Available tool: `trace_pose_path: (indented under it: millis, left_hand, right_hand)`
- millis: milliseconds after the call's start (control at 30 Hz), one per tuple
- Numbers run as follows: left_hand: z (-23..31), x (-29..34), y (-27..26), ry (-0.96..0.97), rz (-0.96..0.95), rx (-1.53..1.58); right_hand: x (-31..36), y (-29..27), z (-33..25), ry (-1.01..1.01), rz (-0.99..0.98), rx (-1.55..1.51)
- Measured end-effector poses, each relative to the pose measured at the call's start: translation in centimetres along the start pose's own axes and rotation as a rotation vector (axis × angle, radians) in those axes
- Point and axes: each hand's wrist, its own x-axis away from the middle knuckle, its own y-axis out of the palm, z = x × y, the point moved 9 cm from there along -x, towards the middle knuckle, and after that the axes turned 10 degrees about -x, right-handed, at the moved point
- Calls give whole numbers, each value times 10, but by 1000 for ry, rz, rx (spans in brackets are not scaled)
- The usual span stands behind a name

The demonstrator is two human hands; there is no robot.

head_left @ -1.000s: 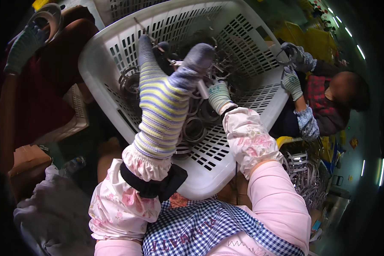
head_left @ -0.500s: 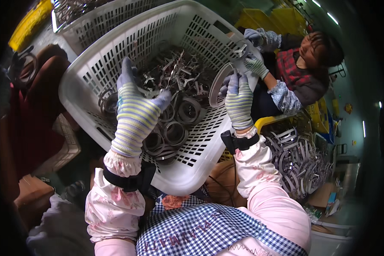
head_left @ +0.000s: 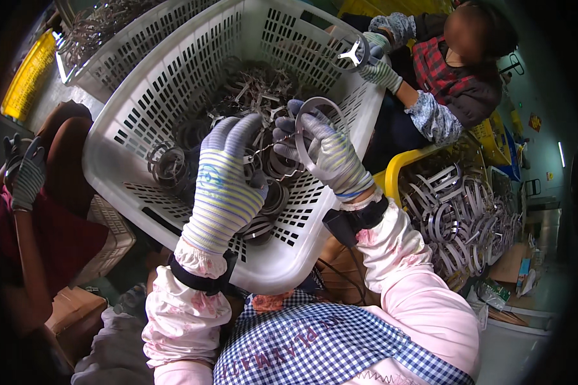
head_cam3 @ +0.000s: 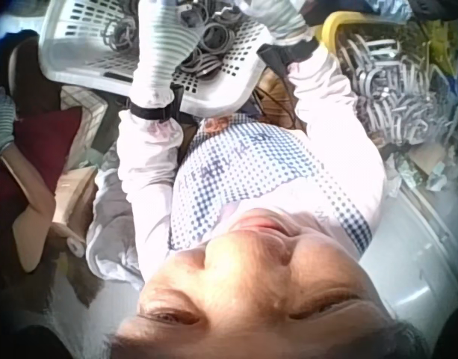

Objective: Sorting and arranging circular metal components between white and yellow industrial baskets.

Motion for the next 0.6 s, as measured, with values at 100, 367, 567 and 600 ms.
trace_pose_path:
  millis: [100,367,567,600]
  left_hand:
    - [2,3,12,23,-30,-85]
    - [-6,8,26,-217,-144,221]
    - [-42,19,30,-629,-181,1087]
    - [-43,16,26,-619,-181,1079]
  right_hand:
    - [11,18,-5,-151,48,240]
    - [-17,-36,29,-145,-45,728]
    - [-1,2,-8,-229,-207,379]
    - [-7,5,-13,-159,-263,145]
